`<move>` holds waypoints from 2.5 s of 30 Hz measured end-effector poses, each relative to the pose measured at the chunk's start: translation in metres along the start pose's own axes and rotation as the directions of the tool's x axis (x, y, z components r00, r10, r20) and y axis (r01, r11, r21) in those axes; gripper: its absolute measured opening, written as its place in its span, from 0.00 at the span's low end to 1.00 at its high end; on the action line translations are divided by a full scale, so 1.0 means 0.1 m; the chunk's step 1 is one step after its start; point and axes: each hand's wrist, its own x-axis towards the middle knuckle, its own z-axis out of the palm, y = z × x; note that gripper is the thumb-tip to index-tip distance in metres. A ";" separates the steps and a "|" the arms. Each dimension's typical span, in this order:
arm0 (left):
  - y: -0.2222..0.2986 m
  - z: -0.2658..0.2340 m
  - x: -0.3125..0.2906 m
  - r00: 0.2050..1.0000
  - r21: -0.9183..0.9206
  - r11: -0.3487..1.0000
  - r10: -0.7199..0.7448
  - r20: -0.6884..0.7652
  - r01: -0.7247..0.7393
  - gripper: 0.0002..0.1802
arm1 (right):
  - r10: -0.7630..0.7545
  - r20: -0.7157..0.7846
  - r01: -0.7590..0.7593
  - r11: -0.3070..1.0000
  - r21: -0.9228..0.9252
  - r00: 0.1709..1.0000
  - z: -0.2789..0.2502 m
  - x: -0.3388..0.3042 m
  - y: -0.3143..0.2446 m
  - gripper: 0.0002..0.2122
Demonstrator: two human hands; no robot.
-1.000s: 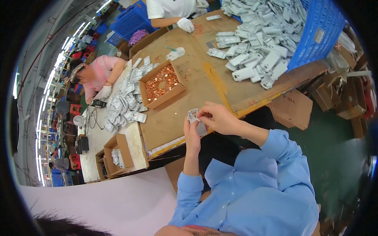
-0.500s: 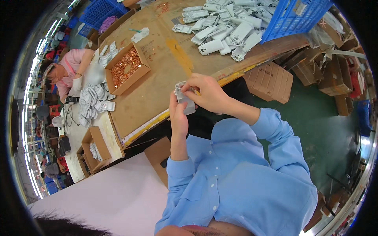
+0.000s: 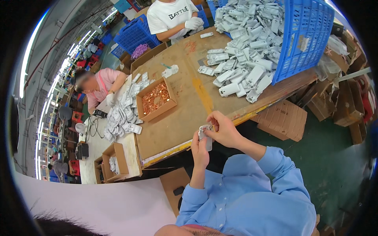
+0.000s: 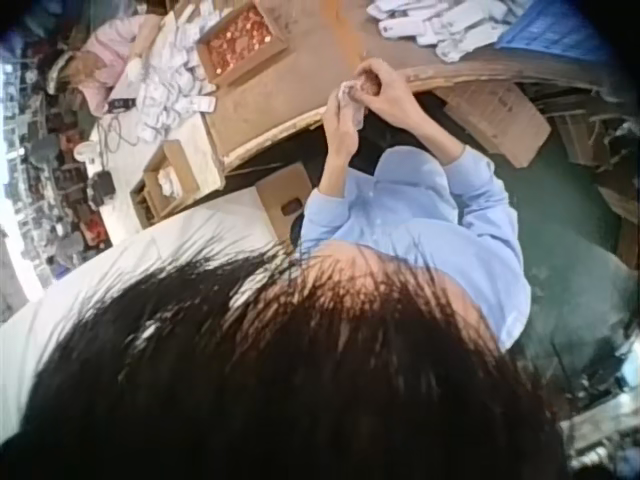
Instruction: Assembling electronics components by inserting copper parts into plastic housings.
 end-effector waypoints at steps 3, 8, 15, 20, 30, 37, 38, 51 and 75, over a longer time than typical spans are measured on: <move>0.01 -0.02 -0.02 1.000 0.099 0.995 0.021 0.002 -0.021 0.15 | 0.094 0.130 -0.120 0.971 0.205 0.987 -0.01 0.01 0.10 0.13; 0.02 -0.03 -0.04 0.997 0.318 0.945 0.081 0.001 -0.077 0.14 | 0.075 0.146 -0.097 0.985 0.143 0.986 0.01 -0.06 0.08 0.11; -0.04 -0.06 -0.04 0.998 0.267 0.963 0.031 -0.049 -0.017 0.14 | 0.025 0.050 -0.022 0.998 -0.052 0.998 0.08 -0.16 -0.04 0.09; 0.02 -0.07 -0.06 0.995 0.354 0.934 0.080 -0.061 -0.053 0.15 | -0.035 0.039 0.039 0.994 -0.105 0.999 0.10 -0.14 -0.04 0.09; 0.04 -0.01 -0.10 0.998 0.278 0.960 -0.005 -0.058 0.021 0.15 | 0.053 0.145 -0.048 0.998 -0.036 0.988 -0.02 -0.08 0.02 0.08; 0.07 0.00 -0.13 0.999 0.349 0.937 -0.009 -0.043 0.023 0.15 | 0.089 0.157 -0.080 0.995 -0.062 0.984 -0.04 -0.09 0.04 0.08; 0.07 0.00 -0.13 0.999 0.363 0.931 -0.015 -0.045 0.030 0.14 | 0.100 0.166 -0.086 0.993 -0.086 0.981 -0.04 -0.09 0.04 0.08; -0.07 -0.09 -0.17 0.993 0.233 0.966 -0.105 -0.050 0.114 0.14 | 0.083 0.197 -0.062 0.992 -0.114 0.977 0.01 -0.13 0.13 0.09; -0.27 -0.24 -0.12 0.987 0.165 0.978 -0.106 -0.120 0.126 0.11 | 0.099 0.219 -0.054 0.978 -0.201 0.971 0.24 -0.06 0.18 0.10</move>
